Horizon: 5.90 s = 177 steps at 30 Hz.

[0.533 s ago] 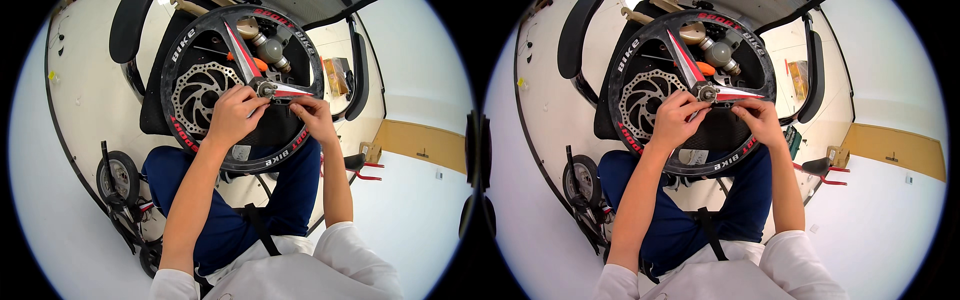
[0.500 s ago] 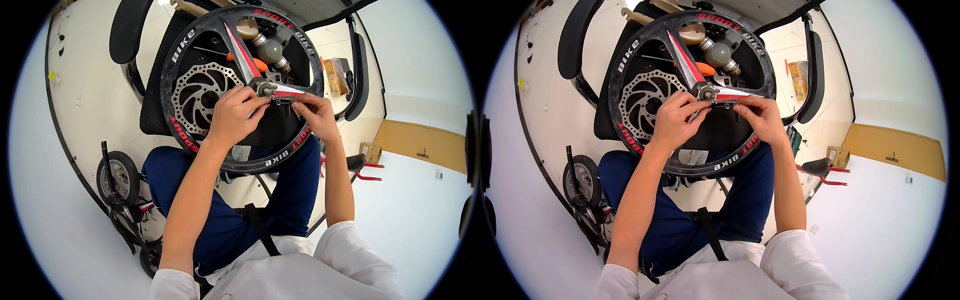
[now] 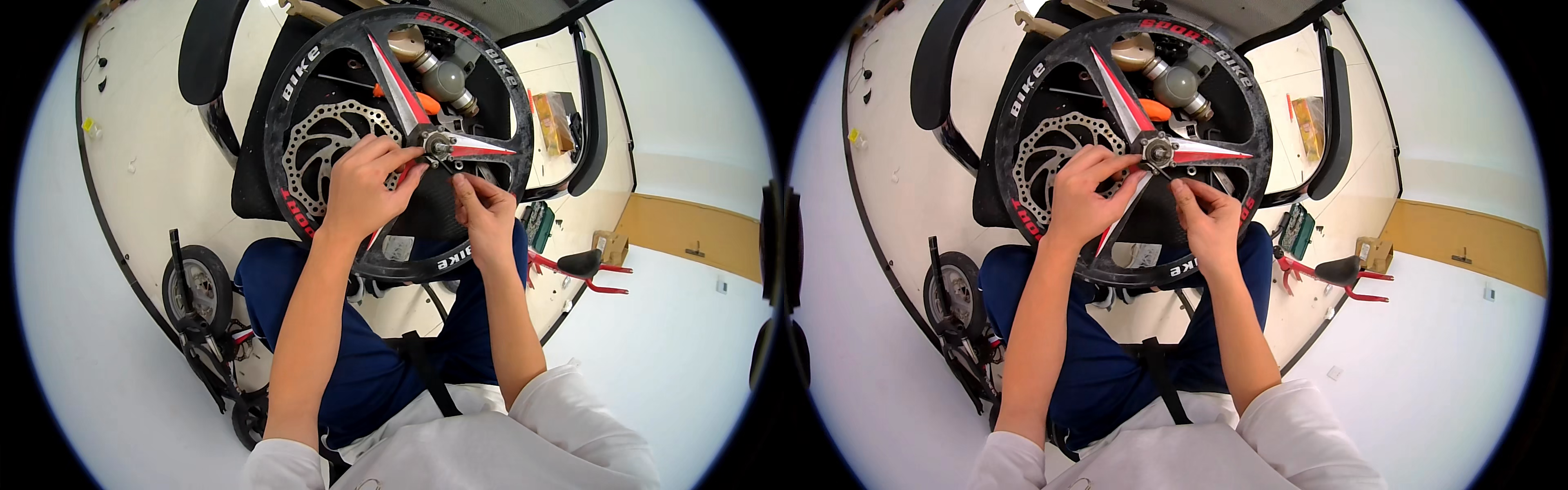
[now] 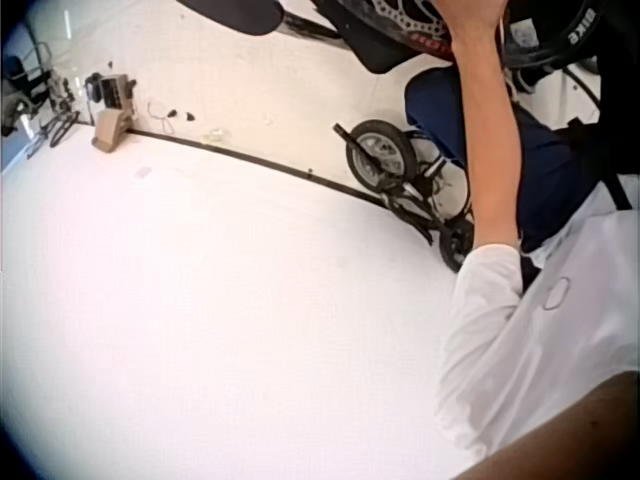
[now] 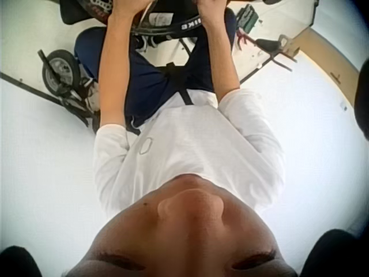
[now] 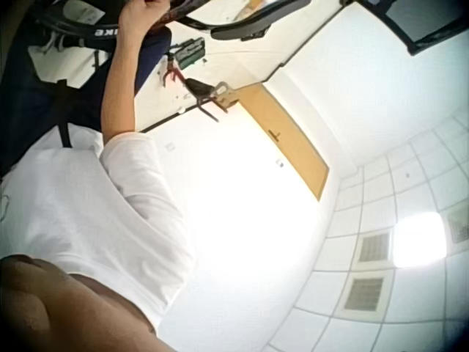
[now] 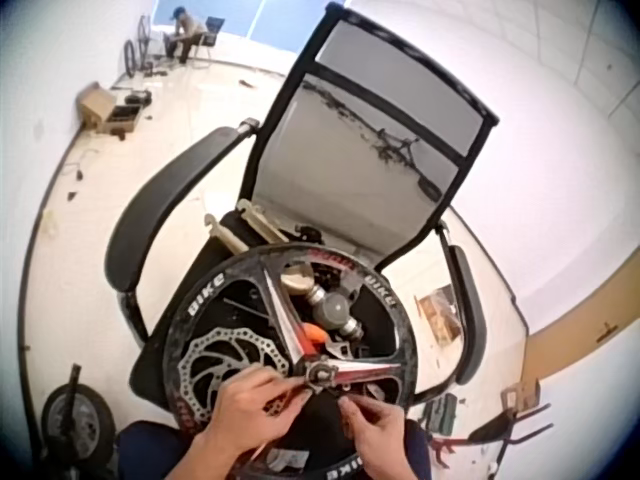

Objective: The person assembles a bicycle wheel by hand, installing a bearing into the hub, tightening it with a wrench, and attaching a brake disc. The person then secures the disc with a bolt and tightens it with a wrench.

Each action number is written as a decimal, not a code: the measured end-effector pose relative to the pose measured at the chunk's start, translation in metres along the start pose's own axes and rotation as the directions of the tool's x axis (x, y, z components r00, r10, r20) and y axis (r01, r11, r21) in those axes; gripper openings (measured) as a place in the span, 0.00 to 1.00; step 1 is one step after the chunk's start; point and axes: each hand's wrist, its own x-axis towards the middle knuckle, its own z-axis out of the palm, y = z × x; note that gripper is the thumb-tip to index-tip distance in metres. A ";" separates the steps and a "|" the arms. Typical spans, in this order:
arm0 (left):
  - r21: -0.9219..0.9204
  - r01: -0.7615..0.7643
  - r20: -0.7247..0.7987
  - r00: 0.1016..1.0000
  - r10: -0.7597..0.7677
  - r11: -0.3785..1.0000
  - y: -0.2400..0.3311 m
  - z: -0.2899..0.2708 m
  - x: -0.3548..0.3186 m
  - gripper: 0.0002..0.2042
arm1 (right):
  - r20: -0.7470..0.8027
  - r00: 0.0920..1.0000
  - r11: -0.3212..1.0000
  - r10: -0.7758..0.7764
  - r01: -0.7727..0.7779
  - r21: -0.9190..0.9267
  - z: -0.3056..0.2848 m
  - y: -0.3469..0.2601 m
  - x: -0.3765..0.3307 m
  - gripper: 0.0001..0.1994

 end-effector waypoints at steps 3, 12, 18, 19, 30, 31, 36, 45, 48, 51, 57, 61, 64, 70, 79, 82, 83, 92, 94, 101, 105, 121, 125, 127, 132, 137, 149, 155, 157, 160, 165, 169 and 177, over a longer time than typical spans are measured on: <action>-0.002 0.012 0.010 1.000 -0.012 1.000 -0.005 0.003 0.000 0.08 | -0.035 0.999 1.000 -0.009 0.010 0.029 0.007 0.008 -0.004 0.12; -0.015 -0.004 -0.023 1.000 0.003 1.000 -0.009 0.009 0.002 0.07 | -0.156 0.986 0.999 -0.053 0.054 -0.001 0.018 0.021 -0.013 0.12; -0.017 0.025 -0.003 1.000 -0.025 1.000 -0.005 0.008 0.003 0.07 | -0.204 0.978 0.998 -0.039 0.047 0.033 0.027 0.023 -0.019 0.12; -0.017 0.024 -0.004 1.000 -0.024 1.000 -0.005 0.008 0.003 0.08 | -0.219 0.974 0.998 -0.059 0.060 -0.002 0.029 0.024 -0.020 0.12; 0.003 -0.004 -0.008 1.000 0.004 1.000 -0.006 0.008 0.002 0.08 | -0.189 0.979 0.953 0.077 -0.017 0.302 0.057 0.034 -0.033 0.12; 0.006 -0.007 -0.013 1.000 0.007 1.000 -0.006 0.008 0.002 0.08 | -0.169 0.981 0.945 0.095 -0.036 0.325 0.057 0.033 -0.033 0.12; 0.007 -0.003 -0.015 1.000 0.003 1.000 -0.007 0.010 0.001 0.08 | -0.020 1.000 1.000 0.007 -0.008 -0.017 0.018 0.022 -0.016 0.11; -0.004 0.033 -0.017 0.999 -0.033 0.999 -0.006 0.013 0.001 0.06 | 0.549 0.827 0.690 -0.118 0.466 -0.554 -0.037 -0.063 0.081 0.11; -0.012 0.011 -0.020 1.000 -0.011 1.000 -0.006 0.010 0.002 0.06 | 0.596 0.802 0.539 -0.035 0.518 -0.665 -0.025 -0.093 0.083 0.10; -0.042 -0.032 -0.031 0.999 0.030 0.999 -0.006 0.009 0.002 0.06 | 0.576 0.816 0.642 -0.041 0.464 -0.611 -0.029 -0.086 0.073 0.10; -0.054 -0.062 -0.098 0.994 0.056 0.997 0.000 0.006 0.011 0.08 | 0.309 0.944 0.875 -0.112 0.241 -0.420 -0.021 -0.064 0.026 0.12; -0.063 0.041 -0.066 0.997 -0.045 0.997 -0.007 0.014 0.019 0.08 | 0.128 0.976 0.873 -0.175 0.214 -0.438 0.010 -0.045 0.006 0.11; -0.030 0.050 -0.036 0.998 -0.051 0.998 -0.008 0.016 0.019 0.08 | 0.025 0.986 0.924 -0.167 0.165 -0.346 0.029 -0.026 -0.001 0.11; 0.026 -0.017 -0.037 0.999 0.017 1.000 -0.009 0.016 0.020 0.08 | -0.017 0.985 0.964 -0.172 0.165 -0.209 0.045 -0.007 -0.010 0.12; 0.025 -0.035 -0.055 0.998 0.036 0.999 -0.006 0.014 0.022 0.08 | -0.024 0.989 0.988 -0.149 0.147 -0.051 0.053 0.002 -0.010 0.13; 0.087 -0.051 -0.024 0.998 0.054 0.995 -0.006 0.014 0.022 0.07 | -0.025 0.989 0.989 -0.146 0.146 0.021 0.060 0.006 -0.012 0.13; 0.114 -0.059 -0.010 0.998 0.061 0.992 -0.006 0.013 0.023 0.07 | -0.034 0.992 0.991 -0.124 0.125 0.050 0.061 0.008 -0.012 0.13; 0.174 -0.073 0.042 0.997 0.066 0.982 -0.006 0.009 0.026 0.07 | -0.060 0.997 0.993 -0.047 0.054 0.109 0.068 -0.002 -0.012 0.14; 0.148 -0.080 0.037 0.996 0.075 0.986 -0.009 0.009 0.026 0.06 | -0.053 0.997 0.995 -0.057 0.061 0.073 0.067 -0.005 -0.013 0.14; 0.112 -0.078 0.019 0.997 0.076 0.991 -0.013 0.010 0.024 0.06 | -0.073 0.991 0.994 -0.112 0.111 -0.021 0.069 -0.009 -0.014 0.13; 0.084 -0.086 -0.014 0.996 0.088 0.993 -0.014 0.010 0.025 0.07 | -0.018 0.993 0.993 -0.117 0.116 -0.037 0.065 -0.005 -0.010 0.14; 0.004 -0.073 0.000 0.997 0.073 0.997 -0.011 0.010 0.025 0.08 | 0.231 0.929 0.784 -0.289 0.368 -0.500 -0.009 -0.018 0.026 0.11; 0.008 -0.078 -0.004 0.997 0.078 0.997 -0.011 0.010 0.026 0.07 | 0.199 0.952 0.789 -0.231 0.303 -0.534 0.007 -0.026 0.009 0.11; -0.005 -0.075 0.004 0.997 0.075 0.997 -0.011 0.010 0.025 0.06 | 0.142 0.964 0.841 -0.226 0.267 -0.472 0.020 -0.021 -0.002 0.12; -0.061 -0.061 -0.010 0.998 0.061 0.996 -0.013 0.012 0.025 0.07 | 0.088 0.983 0.934 -0.159 0.179 -0.309 0.028 -0.018 -0.006 0.11; -0.085 -0.036 -0.014 0.999 0.035 0.996 -0.009 0.011 0.026 0.07 | 0.143 0.946 0.835 -0.290 0.323 -0.445 0.003 -0.014 0.009 0.08; -0.084 0.003 0.049 0.999 0.001 0.996 -0.007 0.019 0.043 0.07 | 0.342 0.852 0.674 -0.396 0.522 -0.522 -0.032 -0.051 0.061 0.08; -0.076 0.028 0.083 0.996 -0.022 0.997 -0.006 0.018 0.043 0.06 | 0.320 0.865 0.711 -0.387 0.501 -0.493 -0.032 -0.038 0.059 0.08; -0.083 0.024 0.086 0.996 -0.017 0.996 -0.006 0.020 0.042 0.06 | 0.304 0.868 0.728 -0.394 0.496 -0.473 -0.032 -0.038 0.056 0.08; -0.063 0.032 0.107 0.994 -0.025 0.997 -0.005 0.021 0.043 0.06 | 0.294 0.863 0.711 -0.411 0.506 -0.488 -0.034 -0.035 0.056 0.07; 0.024 -0.013 0.118 0.993 0.010 1.000 -0.005 0.020 0.042 0.07 | 0.314 0.852 0.684 -0.418 0.523 -0.508 -0.035 -0.028 0.057 0.07; 0.062 -0.069 0.118 0.991 0.061 0.996 -0.005 0.018 0.043 0.07 | 0.378 0.844 0.662 -0.380 0.534 -0.525 -0.036 -0.030 0.061 0.08; 0.096 -0.052 0.083 0.996 0.044 0.994 -0.005 0.025 0.043 0.06 | 0.352 0.936 0.904 -0.018 0.166 -0.394 -0.032 -0.029 0.059 0.12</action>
